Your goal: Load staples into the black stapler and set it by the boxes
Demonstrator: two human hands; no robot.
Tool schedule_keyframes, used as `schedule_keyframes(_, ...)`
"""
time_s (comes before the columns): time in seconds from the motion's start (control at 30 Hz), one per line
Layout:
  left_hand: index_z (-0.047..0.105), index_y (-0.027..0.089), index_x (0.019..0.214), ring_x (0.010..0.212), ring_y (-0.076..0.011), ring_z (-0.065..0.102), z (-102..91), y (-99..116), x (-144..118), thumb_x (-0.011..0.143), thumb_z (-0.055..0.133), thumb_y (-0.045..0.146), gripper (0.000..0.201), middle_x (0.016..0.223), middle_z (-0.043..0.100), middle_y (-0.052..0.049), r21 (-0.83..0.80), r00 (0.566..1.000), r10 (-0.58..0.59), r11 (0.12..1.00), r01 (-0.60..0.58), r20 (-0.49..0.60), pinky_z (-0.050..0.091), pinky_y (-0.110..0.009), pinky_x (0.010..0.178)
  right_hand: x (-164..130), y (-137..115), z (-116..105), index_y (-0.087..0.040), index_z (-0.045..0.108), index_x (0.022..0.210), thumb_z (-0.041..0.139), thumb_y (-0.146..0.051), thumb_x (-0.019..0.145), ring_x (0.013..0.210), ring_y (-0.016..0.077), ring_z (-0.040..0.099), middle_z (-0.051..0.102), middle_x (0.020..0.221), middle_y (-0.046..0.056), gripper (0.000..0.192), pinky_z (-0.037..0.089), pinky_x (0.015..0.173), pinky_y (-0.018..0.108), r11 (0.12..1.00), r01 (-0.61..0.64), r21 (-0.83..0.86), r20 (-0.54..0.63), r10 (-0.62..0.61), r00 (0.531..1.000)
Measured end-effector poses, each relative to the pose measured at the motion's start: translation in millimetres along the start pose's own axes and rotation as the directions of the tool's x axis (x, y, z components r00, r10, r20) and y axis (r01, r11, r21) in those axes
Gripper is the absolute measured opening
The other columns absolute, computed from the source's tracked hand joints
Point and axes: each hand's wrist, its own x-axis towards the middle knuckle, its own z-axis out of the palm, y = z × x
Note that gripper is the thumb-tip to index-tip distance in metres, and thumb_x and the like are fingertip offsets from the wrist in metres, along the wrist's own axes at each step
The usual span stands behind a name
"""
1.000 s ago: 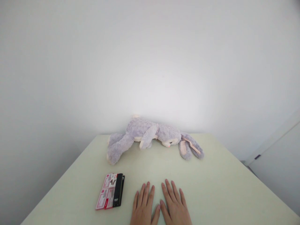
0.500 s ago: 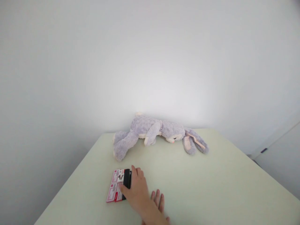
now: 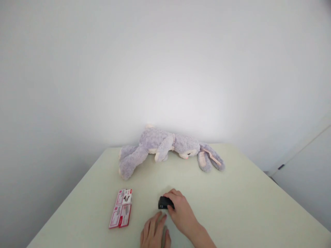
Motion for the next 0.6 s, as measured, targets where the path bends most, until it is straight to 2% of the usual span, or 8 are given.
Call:
schedule_keyframes(0.07,0.062,0.032,0.138,0.130,-0.0301,0.057,3.9,3.5,14.0,0.087,0.057,0.030,0.051,0.149,0.058,-0.003,0.007,1.000,0.012,1.000,-0.012,-0.023,0.051,-0.048,0.102,-8.8,11.4,-12.8,-0.029,0.071,0.114,0.047,-0.004,0.073,0.111,0.0209,0.063,0.070,0.112,0.001,0.054,0.040,0.109,0.036,0.999,-0.011,0.045,0.006,0.010,1.000)
schedule_keyframes(0.17,0.057,0.032,0.143,0.140,-0.0327,0.048,13.1,11.8,23.3,0.086,0.058,0.033,0.057,0.155,0.052,-0.002,-0.003,0.999,0.043,0.999,-0.043,0.008,0.038,-0.055,0.114,-15.0,15.2,-12.4,-0.029,0.068,0.118,0.049,-0.008,0.077,0.125,0.0228,0.059,0.069,0.123,0.002,0.050,0.021,0.124,0.048,0.997,-0.036,0.069,-0.031,0.039,0.999)
schedule_keyframes(0.27,0.059,0.030,0.142,0.141,-0.0369,0.046,20.4,15.7,19.6,0.081,0.063,0.036,0.062,0.152,0.055,-0.005,0.003,0.997,0.028,1.000,-0.028,0.073,0.024,-0.063,0.120,-14.1,7.2,6.5,-0.027,0.067,0.112,0.062,-0.018,0.079,0.131,0.0281,0.055,0.070,0.122,0.004,0.035,0.013,0.125,0.057,0.995,-0.094,0.032,-0.147,0.097,0.984)
schedule_keyframes(0.4,0.058,0.030,0.144,0.144,-0.0380,0.044,17.5,13.5,15.7,0.081,0.061,0.036,0.063,0.153,0.053,-0.007,-0.012,0.989,0.010,1.000,-0.008,0.145,0.011,-0.068,0.123,-4.5,-0.9,33.7,-0.026,0.068,0.095,0.067,-0.023,0.080,0.136,0.0314,0.052,0.074,0.110,0.003,0.016,0.002,0.124,0.063,0.991,-0.124,0.049,-0.342,0.134,0.930)
schedule_keyframes(0.47,0.055,0.029,0.146,0.144,-0.0384,0.043,10.7,11.8,19.1,0.084,0.059,0.038,0.063,0.156,0.050,-0.007,-0.010,0.989,-0.034,0.999,0.036,0.147,0.008,-0.070,0.123,1.6,1.5,35.9,-0.025,0.070,0.097,0.068,-0.029,0.083,0.136,0.0317,0.053,0.074,0.115,0.005,0.015,0.006,0.124,0.064,0.975,-0.098,0.199,-0.405,0.173,0.898)
schedule_keyframes(0.53,0.052,0.029,0.148,0.144,-0.0390,0.043,3.0,10.4,24.4,0.087,0.056,0.040,0.062,0.159,0.045,-0.006,0.000,0.987,-0.081,0.997,0.081,0.136,0.007,-0.072,0.121,5.2,9.3,28.0,-0.023,0.072,0.106,0.068,-0.041,0.085,0.132,0.0313,0.057,0.073,0.124,0.009,0.027,0.025,0.122,0.060,0.898,-0.068,0.436,-0.430,0.274,0.860)
schedule_keyframes(0.6,0.050,0.030,0.149,0.144,-0.0387,0.044,-3.0,9.3,29.0,0.088,0.055,0.039,0.062,0.160,0.042,-0.004,0.001,0.987,-0.103,0.995,0.104,0.124,0.007,-0.073,0.121,4.2,22.3,14.0,-0.021,0.072,0.115,0.067,-0.050,0.087,0.127,0.0303,0.061,0.071,0.129,0.011,0.041,0.043,0.114,0.050,0.769,-0.064,0.636,-0.408,0.405,0.818)
